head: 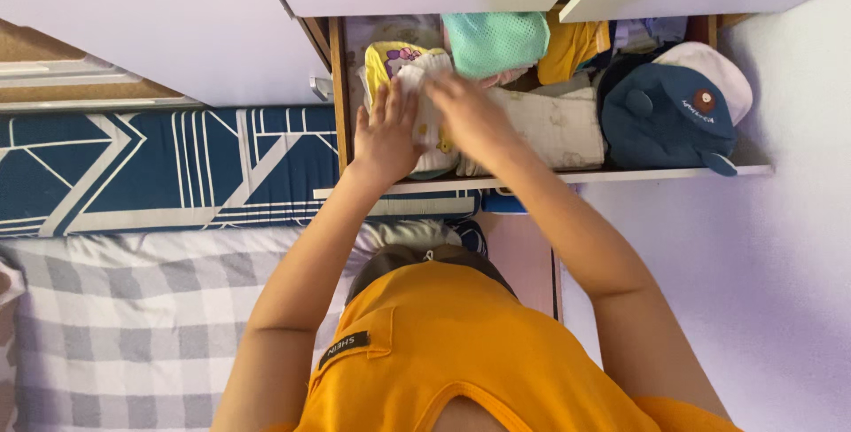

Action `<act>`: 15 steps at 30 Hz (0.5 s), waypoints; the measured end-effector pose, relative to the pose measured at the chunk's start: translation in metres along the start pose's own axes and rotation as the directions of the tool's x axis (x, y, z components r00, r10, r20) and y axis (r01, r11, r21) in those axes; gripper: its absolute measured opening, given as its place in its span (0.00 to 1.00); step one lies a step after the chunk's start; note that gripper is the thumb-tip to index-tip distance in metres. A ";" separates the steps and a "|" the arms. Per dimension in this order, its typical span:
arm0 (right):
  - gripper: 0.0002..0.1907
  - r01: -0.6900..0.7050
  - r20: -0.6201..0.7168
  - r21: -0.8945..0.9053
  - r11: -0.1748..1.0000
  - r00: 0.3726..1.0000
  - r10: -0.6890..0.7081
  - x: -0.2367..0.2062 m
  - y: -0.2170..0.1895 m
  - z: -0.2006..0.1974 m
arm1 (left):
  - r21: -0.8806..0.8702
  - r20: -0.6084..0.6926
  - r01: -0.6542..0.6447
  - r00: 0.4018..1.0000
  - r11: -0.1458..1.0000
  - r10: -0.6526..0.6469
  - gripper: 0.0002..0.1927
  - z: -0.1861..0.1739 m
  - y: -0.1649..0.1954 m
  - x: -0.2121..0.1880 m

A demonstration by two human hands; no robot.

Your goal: The person sits on a bed and packs a blue diaper bag with a pack of wet wipes, a diaper, and a folded cloth, arranging items inside it on a table. They then carry a folded cloth to a wardrobe drawer and place it inside with other baby clothes and cloths.

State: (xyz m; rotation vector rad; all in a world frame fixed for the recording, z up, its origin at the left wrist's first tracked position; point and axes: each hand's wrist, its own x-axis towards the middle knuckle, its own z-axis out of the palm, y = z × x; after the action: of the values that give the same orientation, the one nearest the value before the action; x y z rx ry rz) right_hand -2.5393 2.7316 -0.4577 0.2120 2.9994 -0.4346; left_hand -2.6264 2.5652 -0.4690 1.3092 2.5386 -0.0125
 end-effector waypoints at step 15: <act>0.13 0.002 -0.378 -0.331 0.943 0.916 -0.135 0.024 0.058 -0.010 | -0.096 0.040 -0.090 0.995 0.991 0.094 0.47 -0.005 0.026 0.057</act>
State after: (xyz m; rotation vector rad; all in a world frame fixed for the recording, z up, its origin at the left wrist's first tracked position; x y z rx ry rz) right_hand -2.5547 2.7930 -0.4667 0.1825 3.4208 0.1261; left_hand -2.6382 2.6266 -0.4756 1.3726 2.4082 0.0944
